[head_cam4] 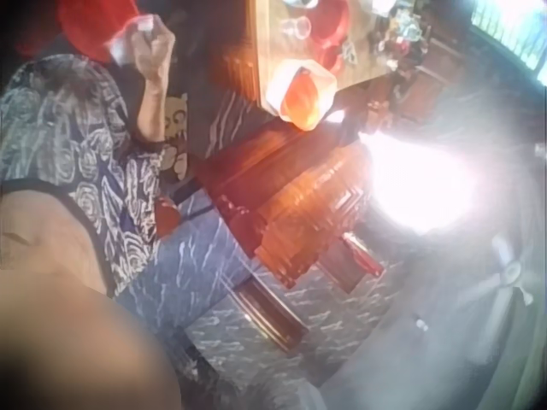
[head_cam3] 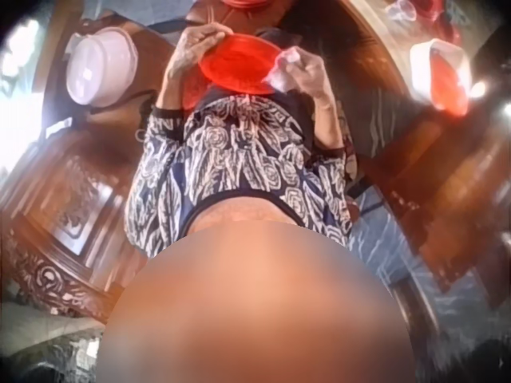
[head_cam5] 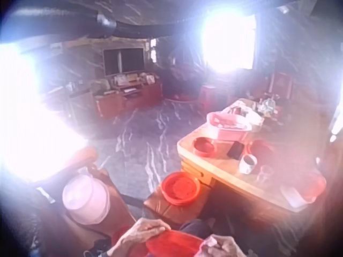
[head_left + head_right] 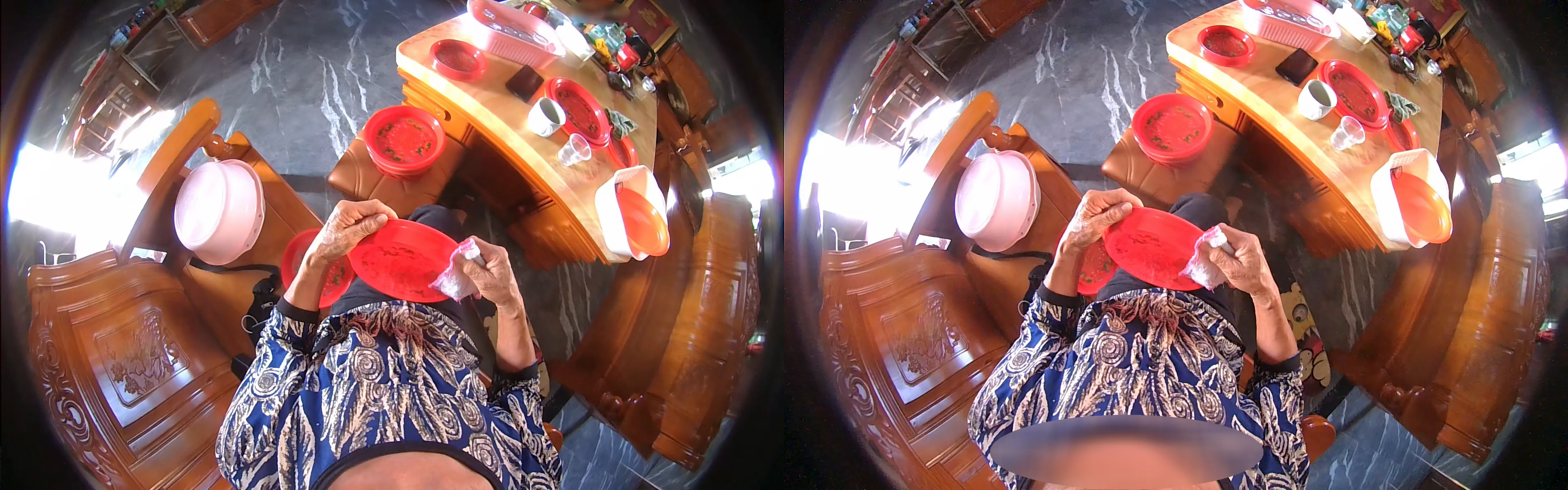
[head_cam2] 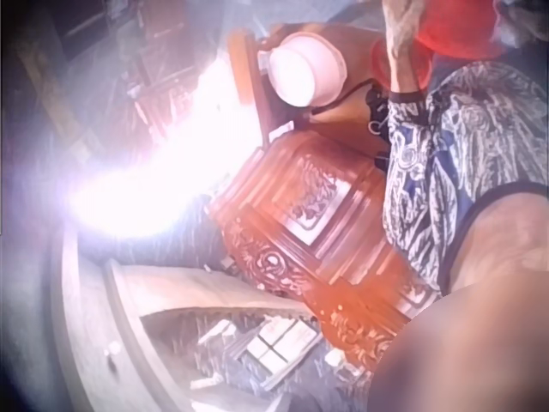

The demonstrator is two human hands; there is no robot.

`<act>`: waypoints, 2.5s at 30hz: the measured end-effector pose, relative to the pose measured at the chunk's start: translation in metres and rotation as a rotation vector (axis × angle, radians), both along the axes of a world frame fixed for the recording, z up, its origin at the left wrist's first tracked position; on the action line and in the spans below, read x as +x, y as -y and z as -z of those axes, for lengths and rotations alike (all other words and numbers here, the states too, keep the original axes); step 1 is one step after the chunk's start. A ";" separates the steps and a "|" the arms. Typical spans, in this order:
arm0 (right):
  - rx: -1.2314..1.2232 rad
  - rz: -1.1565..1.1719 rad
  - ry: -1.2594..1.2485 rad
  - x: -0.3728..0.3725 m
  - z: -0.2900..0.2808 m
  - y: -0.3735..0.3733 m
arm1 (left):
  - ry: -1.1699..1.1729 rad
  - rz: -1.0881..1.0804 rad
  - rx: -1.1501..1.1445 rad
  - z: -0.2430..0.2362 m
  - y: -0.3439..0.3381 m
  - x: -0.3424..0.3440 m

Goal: The person wipes the surface of several red plastic plates with a white cloth while seated. They handle the plates one at a time, wiping both sides and edges, then place them on a nearby stool.

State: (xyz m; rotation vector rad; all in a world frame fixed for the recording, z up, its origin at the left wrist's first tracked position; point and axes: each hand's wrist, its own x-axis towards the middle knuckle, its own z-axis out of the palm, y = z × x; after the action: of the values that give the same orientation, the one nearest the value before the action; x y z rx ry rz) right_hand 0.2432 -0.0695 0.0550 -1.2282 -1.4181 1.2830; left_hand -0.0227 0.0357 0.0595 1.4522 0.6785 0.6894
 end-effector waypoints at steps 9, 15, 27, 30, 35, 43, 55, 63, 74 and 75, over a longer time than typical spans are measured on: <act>0.324 -0.006 0.607 -0.038 -0.030 -0.038 | -0.200 0.066 0.116 -0.005 0.019 0.031; 0.228 -0.022 0.490 -0.043 -0.032 -0.049 | 0.031 -0.036 0.009 0.001 0.016 0.023; 0.059 0.165 -0.139 -0.006 0.022 -0.003 | 0.284 -0.384 -0.166 0.022 0.009 -0.001; 0.033 0.217 -0.215 -0.006 0.023 0.008 | 0.417 -0.380 -0.278 0.019 0.008 -0.002; 0.111 0.242 -0.054 -0.005 0.017 0.013 | 0.127 -0.157 -0.066 0.012 0.000 -0.012; 0.156 0.239 0.130 -0.012 0.012 -0.005 | -0.118 -0.170 0.164 0.015 0.003 0.001; 0.517 -0.056 0.843 -0.042 -0.035 -0.056 | -0.243 -0.042 0.367 0.002 0.012 0.024; 0.475 -0.121 0.624 -0.027 -0.023 -0.051 | -0.172 -0.051 0.235 0.010 0.015 0.016; 0.159 0.173 0.144 -0.005 0.069 0.015 | -0.023 -0.205 0.066 0.039 0.010 -0.004; 0.174 0.201 0.128 -0.007 0.073 0.019 | -0.026 -0.210 0.063 0.041 0.009 -0.004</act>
State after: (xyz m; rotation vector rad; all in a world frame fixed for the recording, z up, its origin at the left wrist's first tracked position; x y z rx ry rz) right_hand 0.2359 -0.0887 -0.0178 -1.3152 -1.4237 0.9396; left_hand -0.0271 0.0265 0.0185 1.4620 0.8445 0.8621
